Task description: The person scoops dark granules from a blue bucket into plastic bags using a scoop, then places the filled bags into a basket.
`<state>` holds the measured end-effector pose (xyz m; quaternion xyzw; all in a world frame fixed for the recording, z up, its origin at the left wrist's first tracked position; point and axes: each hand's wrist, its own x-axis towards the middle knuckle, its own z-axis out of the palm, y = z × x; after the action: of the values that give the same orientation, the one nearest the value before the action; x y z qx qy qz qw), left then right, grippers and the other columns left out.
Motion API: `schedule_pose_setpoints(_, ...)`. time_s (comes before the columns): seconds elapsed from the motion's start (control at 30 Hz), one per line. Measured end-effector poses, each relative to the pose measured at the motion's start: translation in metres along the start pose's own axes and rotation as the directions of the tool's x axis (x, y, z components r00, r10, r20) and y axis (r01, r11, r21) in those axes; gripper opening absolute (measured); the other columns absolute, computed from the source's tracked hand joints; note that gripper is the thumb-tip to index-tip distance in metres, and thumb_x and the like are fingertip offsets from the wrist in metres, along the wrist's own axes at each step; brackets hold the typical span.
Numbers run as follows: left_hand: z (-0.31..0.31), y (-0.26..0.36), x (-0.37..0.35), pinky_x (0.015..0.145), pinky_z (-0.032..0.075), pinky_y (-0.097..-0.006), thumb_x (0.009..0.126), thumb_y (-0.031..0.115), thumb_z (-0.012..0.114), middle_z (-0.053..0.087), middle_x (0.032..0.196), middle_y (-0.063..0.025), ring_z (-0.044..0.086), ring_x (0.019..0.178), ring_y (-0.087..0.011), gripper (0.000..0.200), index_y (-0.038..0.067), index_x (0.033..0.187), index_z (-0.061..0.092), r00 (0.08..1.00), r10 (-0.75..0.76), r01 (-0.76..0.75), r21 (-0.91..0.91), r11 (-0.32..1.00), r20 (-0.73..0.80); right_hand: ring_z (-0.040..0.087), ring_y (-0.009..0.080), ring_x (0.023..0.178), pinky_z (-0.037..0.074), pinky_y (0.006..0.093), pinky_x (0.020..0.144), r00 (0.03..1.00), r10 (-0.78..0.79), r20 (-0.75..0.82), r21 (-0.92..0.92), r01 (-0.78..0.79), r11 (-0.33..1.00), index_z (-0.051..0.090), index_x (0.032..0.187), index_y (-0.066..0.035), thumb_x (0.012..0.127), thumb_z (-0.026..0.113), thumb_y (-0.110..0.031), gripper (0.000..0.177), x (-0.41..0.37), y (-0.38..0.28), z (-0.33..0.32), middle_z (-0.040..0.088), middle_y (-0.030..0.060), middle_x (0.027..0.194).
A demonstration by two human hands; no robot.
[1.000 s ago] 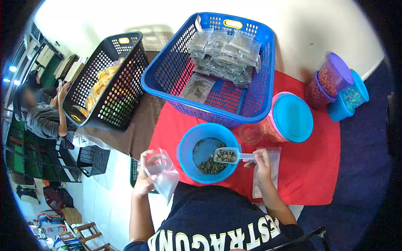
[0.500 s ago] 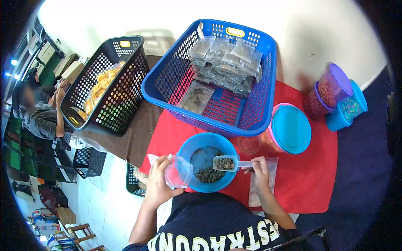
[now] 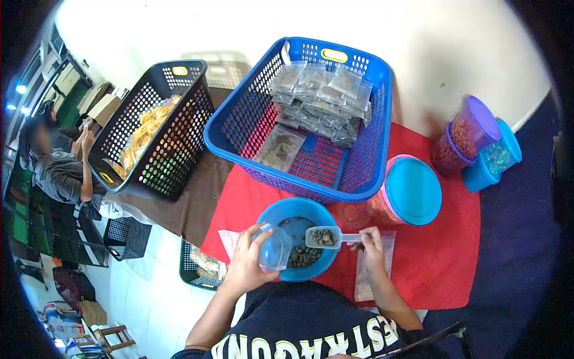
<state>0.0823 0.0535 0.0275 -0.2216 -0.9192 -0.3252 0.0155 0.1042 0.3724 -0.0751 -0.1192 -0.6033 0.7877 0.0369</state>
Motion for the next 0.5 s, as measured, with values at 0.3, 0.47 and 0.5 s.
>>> schedule_pose_setpoints(0.3,0.011,-0.005,0.007,0.104,0.031,-0.0605,0.054,0.019,0.085,0.043,0.132,-0.0173,0.044,0.122,-0.0402,0.092,0.01,0.134,0.042,1.0,0.015,-0.015,-0.032,0.999,-0.01,0.066,0.0226,0.076,0.05,0.0318,0.064,0.998,-0.062,-0.01,0.033,0.062,0.998,0.047,0.102,-0.005,0.099,0.043,-0.012,0.009,-0.004,-0.013,0.009,0.065,0.014,0.086)
schedule_pose_setpoints(0.47,0.009,0.0,0.011,0.102,0.035,-0.0525,0.055,0.019,0.084,0.048,0.127,-0.0166,0.047,0.12,-0.0367,0.09,0.008,0.133,0.042,0.999,0.034,-0.036,-0.048,0.998,-0.031,0.065,0.0213,0.076,0.05,0.0314,0.067,1.0,0.0,0.028,0.121,-0.003,0.993,0.046,0.103,-0.005,0.099,0.043,-0.012,0.009,-0.011,-0.057,0.031,0.065,0.0151,0.087)
schedule_pose_setpoints(0.5,0.007,0.004,0.012,0.102,0.036,-0.0501,0.055,0.019,0.085,0.05,0.126,-0.0186,0.048,0.119,-0.038,0.09,0.005,0.133,0.04,0.998,0.061,-0.061,-0.04,0.997,-0.019,0.065,0.0213,0.076,0.05,0.0314,0.067,1.0,-0.001,0.028,0.12,-0.002,0.993,0.046,0.103,-0.005,0.099,0.043,-0.012,0.009,-0.012,-0.059,0.036,0.065,0.0151,0.087)
